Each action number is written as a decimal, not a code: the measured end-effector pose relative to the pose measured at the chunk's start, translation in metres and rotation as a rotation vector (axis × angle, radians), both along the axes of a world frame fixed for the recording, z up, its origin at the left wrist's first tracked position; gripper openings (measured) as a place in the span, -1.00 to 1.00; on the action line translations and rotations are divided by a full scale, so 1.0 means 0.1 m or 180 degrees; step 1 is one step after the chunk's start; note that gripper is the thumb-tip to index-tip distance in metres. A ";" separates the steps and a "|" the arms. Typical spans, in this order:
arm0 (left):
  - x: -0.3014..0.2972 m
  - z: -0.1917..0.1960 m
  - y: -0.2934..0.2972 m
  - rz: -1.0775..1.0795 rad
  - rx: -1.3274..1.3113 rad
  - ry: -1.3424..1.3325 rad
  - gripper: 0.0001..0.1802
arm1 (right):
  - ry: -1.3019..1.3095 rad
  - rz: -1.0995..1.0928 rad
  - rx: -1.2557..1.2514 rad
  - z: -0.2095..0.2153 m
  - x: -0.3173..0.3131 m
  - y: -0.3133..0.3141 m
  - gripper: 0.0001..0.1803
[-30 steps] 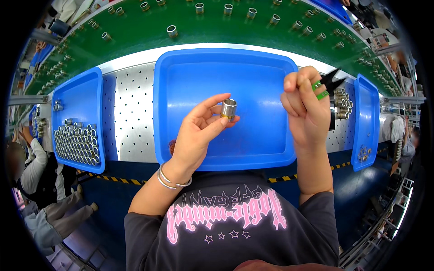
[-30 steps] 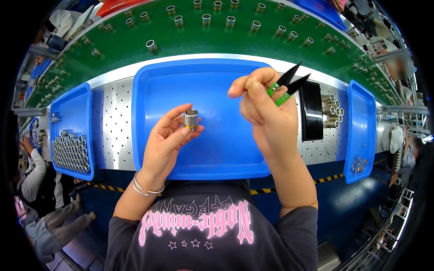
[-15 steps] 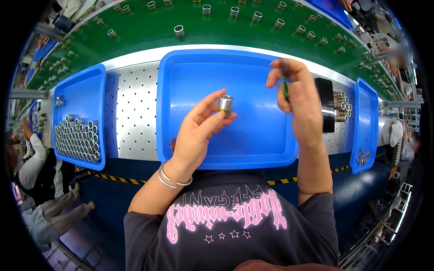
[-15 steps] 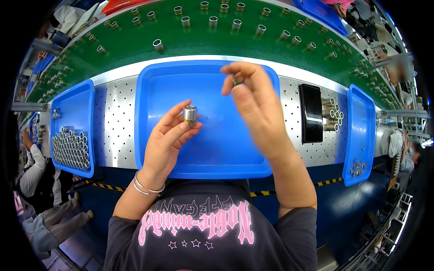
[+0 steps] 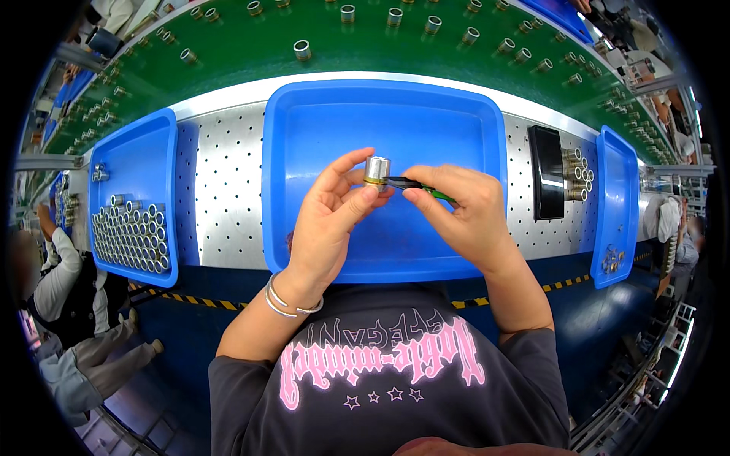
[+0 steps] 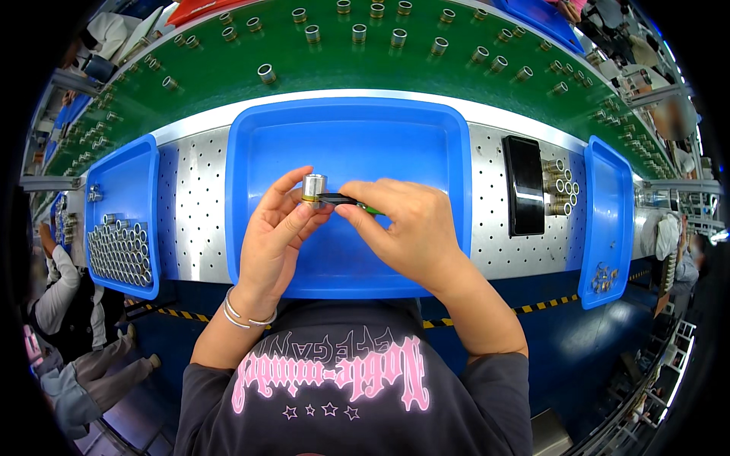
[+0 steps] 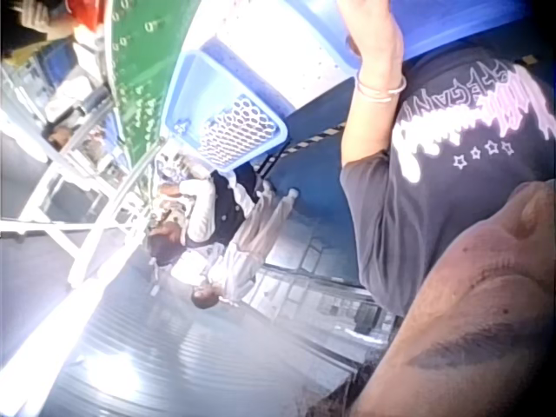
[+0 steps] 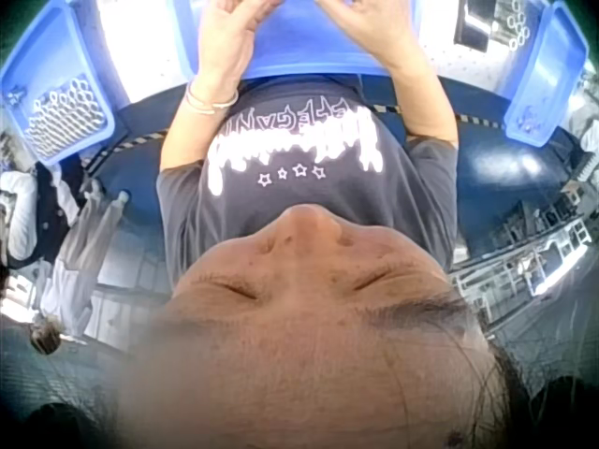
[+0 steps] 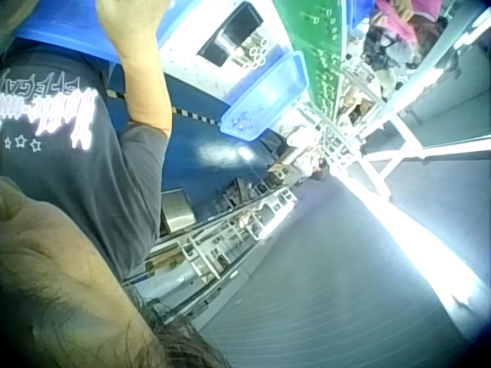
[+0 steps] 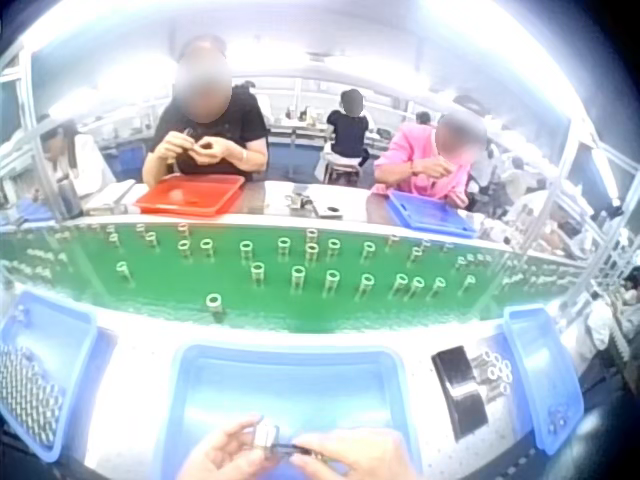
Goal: The person uses a green utility knife to scrape the edges of small cylindrical metal parts. They pick up each part from a blue tray, scrape it, and place it onto a green pegboard. The person occasionally wipes the parts with a cloth.
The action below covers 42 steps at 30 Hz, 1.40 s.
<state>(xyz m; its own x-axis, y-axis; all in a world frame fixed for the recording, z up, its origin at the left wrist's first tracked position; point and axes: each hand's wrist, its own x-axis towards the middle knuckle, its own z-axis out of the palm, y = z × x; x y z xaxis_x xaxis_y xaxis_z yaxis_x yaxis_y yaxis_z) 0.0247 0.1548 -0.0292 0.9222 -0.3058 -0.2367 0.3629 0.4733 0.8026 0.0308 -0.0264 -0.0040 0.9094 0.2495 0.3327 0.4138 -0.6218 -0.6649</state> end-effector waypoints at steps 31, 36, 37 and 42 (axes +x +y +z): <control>-0.03 0.00 -0.03 0.0131 -0.0150 0.0123 -0.55 | 0.0355 0.0218 0.0424 -0.05 -0.02 0.08 -0.80; -0.02 -0.04 -0.01 -0.0068 -0.0072 0.0158 -0.55 | 0.0237 0.0195 0.0750 -0.05 -0.01 0.04 -0.77; -0.01 -0.04 0.00 -0.0126 -0.0154 0.0258 -0.56 | 0.0187 0.0176 0.0880 -0.06 0.00 0.04 -0.78; -0.01 -0.02 -0.02 -0.0171 -0.0446 0.0333 -0.53 | 0.0470 0.0007 0.1545 -0.08 0.00 0.07 -0.80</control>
